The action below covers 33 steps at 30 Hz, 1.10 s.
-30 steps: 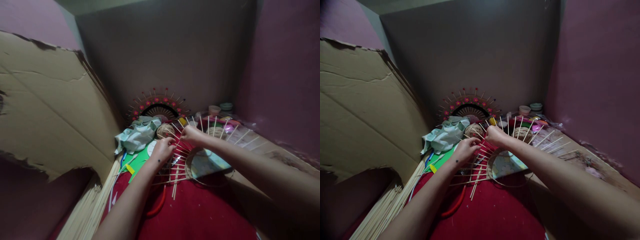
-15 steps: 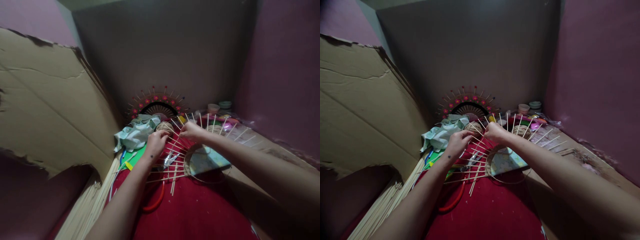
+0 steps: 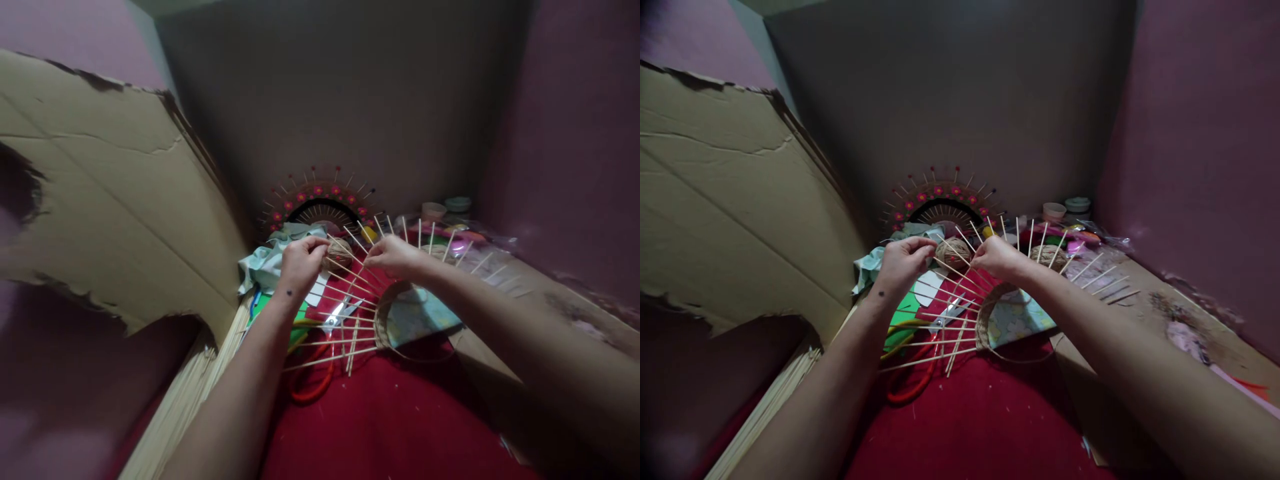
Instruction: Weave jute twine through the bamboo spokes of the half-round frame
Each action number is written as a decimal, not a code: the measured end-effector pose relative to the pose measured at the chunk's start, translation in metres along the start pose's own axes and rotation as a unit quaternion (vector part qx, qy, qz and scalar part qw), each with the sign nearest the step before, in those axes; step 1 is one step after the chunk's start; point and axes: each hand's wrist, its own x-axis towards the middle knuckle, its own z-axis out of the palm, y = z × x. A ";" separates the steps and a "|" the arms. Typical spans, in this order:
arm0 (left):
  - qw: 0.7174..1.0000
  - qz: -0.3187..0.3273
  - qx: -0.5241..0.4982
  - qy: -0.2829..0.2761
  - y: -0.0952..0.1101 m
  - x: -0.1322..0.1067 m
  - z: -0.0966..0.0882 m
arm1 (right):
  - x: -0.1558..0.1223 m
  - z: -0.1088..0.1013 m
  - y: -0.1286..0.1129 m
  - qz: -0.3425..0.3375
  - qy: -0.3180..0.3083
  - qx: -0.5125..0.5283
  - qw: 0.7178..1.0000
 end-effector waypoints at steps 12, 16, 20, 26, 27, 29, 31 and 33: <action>0.982 -0.071 -0.002 -0.173 0.044 -0.022 0.007 | -0.010 0.011 -0.003 -0.048 0.012 0.054 0.997; 0.979 -0.133 -0.035 -0.153 0.041 -0.025 0.019 | -0.005 0.012 -0.003 -0.046 0.007 0.057 0.997; 0.966 -0.163 -0.105 -0.170 0.038 -0.025 0.025 | -0.002 0.013 -0.001 -0.044 0.000 0.055 0.997; 0.972 -0.140 -0.100 -0.161 0.027 -0.022 0.031 | 0.000 0.011 0.003 -0.038 -0.020 0.058 0.997; 0.972 -0.144 -0.098 -0.160 0.026 -0.022 0.032 | 0.000 0.010 0.004 -0.037 -0.024 0.057 0.997; 0.969 -0.159 -0.100 -0.160 0.026 -0.021 0.033 | 0.000 0.009 0.004 -0.035 -0.029 0.050 0.998; 0.965 -0.173 -0.106 -0.166 0.026 -0.021 0.033 | 0.000 0.008 0.004 -0.037 -0.027 0.034 0.998; 0.963 -0.180 -0.111 -0.170 0.027 -0.022 0.033 | 0.000 0.007 0.004 -0.047 -0.017 0.013 0.999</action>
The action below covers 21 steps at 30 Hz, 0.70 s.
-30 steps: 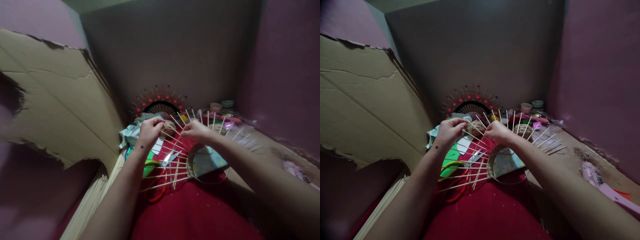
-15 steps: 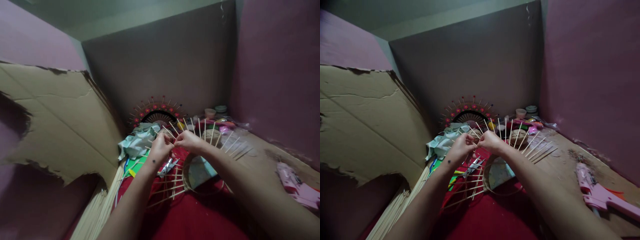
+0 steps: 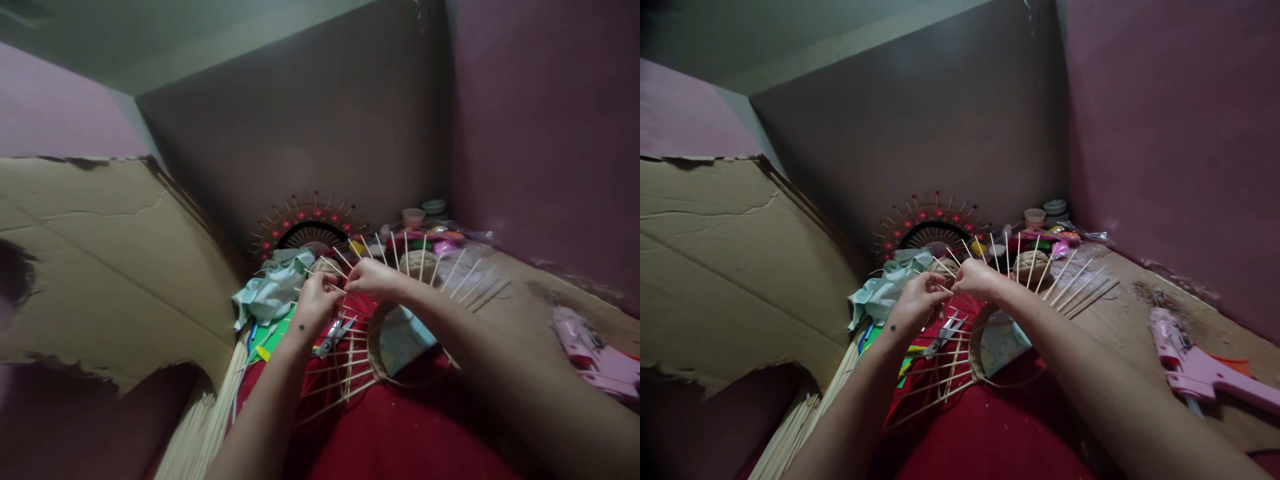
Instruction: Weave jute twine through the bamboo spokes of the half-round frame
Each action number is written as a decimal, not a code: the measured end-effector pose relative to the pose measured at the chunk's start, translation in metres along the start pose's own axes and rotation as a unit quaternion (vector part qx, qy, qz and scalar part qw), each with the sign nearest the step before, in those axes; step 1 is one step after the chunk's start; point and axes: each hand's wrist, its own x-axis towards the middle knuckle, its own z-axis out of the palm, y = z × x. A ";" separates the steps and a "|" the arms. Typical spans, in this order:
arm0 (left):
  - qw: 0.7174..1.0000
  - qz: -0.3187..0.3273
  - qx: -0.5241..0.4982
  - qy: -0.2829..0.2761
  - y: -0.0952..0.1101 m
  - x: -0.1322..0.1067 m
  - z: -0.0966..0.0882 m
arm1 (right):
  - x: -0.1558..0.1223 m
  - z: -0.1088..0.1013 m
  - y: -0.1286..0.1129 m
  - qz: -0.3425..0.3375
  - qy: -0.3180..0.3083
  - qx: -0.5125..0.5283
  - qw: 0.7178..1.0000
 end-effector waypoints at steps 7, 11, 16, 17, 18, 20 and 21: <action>1.000 -0.014 -0.019 0.012 0.002 -0.002 0.005 | 0.002 0.001 0.004 0.000 0.005 -0.043 0.999; 0.999 -0.027 -0.021 0.012 -0.001 -0.001 0.008 | 0.004 0.004 0.006 0.028 -0.006 -0.044 0.999; 1.000 -0.027 -0.008 -0.014 -0.011 0.006 0.009 | 0.002 0.004 0.004 0.039 -0.007 -0.049 0.998; 0.999 -0.029 -0.010 -0.018 -0.012 0.007 0.010 | 0.002 0.004 0.004 0.038 -0.006 -0.050 0.998; 0.999 -0.033 -0.014 -0.021 -0.012 0.008 0.010 | 0.002 0.005 0.004 0.037 -0.005 -0.051 0.998; 0.999 -0.041 -0.019 -0.019 -0.012 0.008 0.011 | 0.003 0.007 0.005 0.036 -0.003 -0.054 0.998; 0.999 -0.042 -0.020 -0.013 -0.012 0.008 0.012 | 0.003 0.008 0.005 0.035 -0.001 -0.056 0.998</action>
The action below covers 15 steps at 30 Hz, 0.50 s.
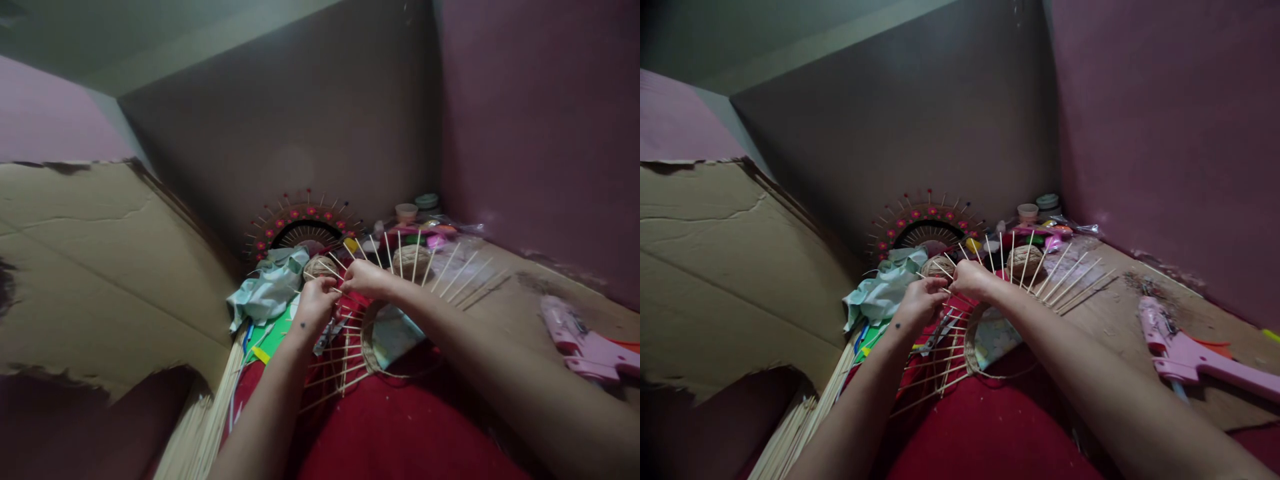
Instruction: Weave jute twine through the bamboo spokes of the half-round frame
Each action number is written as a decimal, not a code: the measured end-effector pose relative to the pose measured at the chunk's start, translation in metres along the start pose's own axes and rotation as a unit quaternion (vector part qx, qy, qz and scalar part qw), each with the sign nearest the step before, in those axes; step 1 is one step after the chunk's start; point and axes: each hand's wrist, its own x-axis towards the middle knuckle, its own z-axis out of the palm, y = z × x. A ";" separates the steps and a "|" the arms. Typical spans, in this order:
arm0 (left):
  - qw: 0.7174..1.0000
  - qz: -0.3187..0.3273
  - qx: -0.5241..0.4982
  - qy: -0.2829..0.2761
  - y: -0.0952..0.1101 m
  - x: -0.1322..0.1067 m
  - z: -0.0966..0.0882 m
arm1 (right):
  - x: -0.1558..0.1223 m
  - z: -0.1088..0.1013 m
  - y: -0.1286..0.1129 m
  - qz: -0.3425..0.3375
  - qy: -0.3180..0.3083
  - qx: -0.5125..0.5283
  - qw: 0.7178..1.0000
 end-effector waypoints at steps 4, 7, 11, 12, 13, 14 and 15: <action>1.000 0.004 0.013 0.021 -0.001 0.001 0.000 | 0.001 0.005 0.001 -0.004 0.012 -0.011 1.000; 0.999 0.019 0.036 0.025 -0.005 0.005 -0.001 | 0.002 0.007 0.001 -0.013 0.016 -0.017 1.000; 0.994 0.047 0.082 0.049 -0.012 0.012 -0.001 | 0.002 0.006 0.002 -0.018 0.018 -0.019 1.000; 0.993 0.056 0.093 0.055 -0.014 0.013 -0.001 | 0.002 0.005 0.002 -0.018 0.016 -0.018 1.000; 0.991 0.064 0.103 0.060 -0.015 0.014 -0.002 | 0.002 0.005 0.002 -0.018 0.014 -0.016 1.000; 0.989 0.070 0.113 0.064 -0.016 0.015 -0.002 | 0.001 0.004 0.002 -0.019 0.012 -0.015 1.000; 0.987 0.075 0.122 0.067 -0.017 0.016 -0.002 | 0.001 0.003 0.002 -0.019 0.010 -0.013 1.000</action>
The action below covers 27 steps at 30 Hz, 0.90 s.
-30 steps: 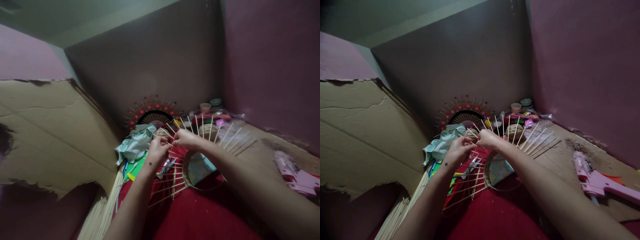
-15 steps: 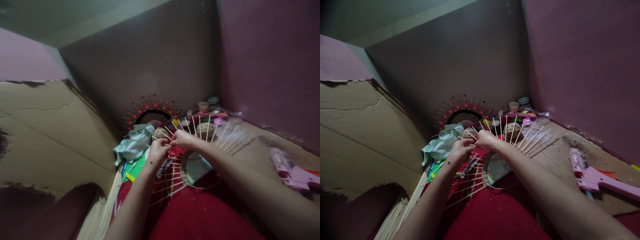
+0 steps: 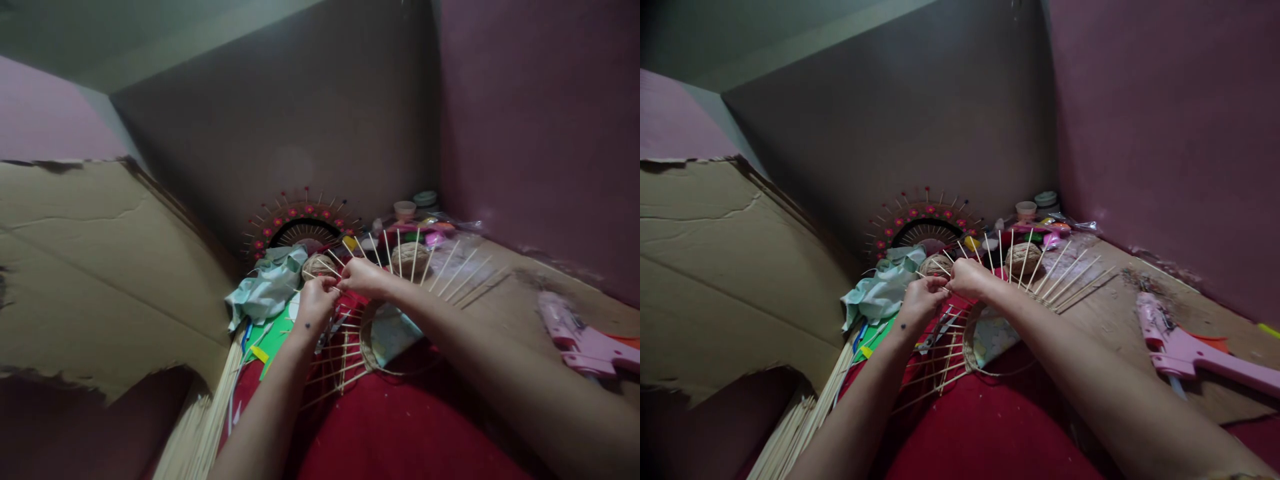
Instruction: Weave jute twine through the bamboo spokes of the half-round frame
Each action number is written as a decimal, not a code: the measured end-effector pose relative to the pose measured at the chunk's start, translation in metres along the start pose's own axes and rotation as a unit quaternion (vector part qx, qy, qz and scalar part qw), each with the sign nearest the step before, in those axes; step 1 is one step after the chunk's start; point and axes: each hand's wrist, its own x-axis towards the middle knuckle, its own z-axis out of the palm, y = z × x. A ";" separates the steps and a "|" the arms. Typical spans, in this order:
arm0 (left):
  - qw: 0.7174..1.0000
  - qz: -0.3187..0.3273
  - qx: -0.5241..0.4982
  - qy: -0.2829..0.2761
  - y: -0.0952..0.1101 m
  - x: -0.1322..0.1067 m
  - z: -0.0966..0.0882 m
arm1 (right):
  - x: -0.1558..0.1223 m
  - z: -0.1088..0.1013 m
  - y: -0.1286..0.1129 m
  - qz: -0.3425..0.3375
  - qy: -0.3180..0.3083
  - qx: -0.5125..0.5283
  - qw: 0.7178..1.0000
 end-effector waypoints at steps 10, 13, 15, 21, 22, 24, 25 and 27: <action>0.999 0.015 0.036 0.009 -0.004 0.003 -0.001 | -0.015 -0.023 -0.007 -0.009 -0.068 0.024 0.997; 0.998 0.016 0.058 0.006 -0.004 0.003 -0.001 | -0.022 -0.027 -0.011 -0.017 -0.129 0.007 0.991; 0.996 0.030 0.086 0.006 -0.003 0.003 -0.002 | -0.028 -0.027 -0.016 -0.018 -0.156 -0.024 0.987; 0.979 0.100 0.178 0.015 0.001 -0.001 0.000 | -0.064 -0.027 -0.034 -0.003 -0.127 -0.125 0.984; 0.977 0.105 0.184 0.016 0.001 -0.002 0.000 | -0.076 -0.029 -0.034 -0.005 -0.086 -0.157 0.984; 0.976 0.116 0.185 0.022 0.000 -0.003 0.000 | -0.106 -0.036 -0.025 0.001 -0.014 -0.207 0.978; 0.976 0.123 0.180 0.024 -0.001 -0.003 0.000 | -0.123 -0.041 -0.015 -0.012 0.039 -0.193 0.980; 0.977 0.135 0.160 0.023 -0.003 -0.002 -0.001 | -0.158 -0.049 0.017 0.019 0.135 -0.180 0.974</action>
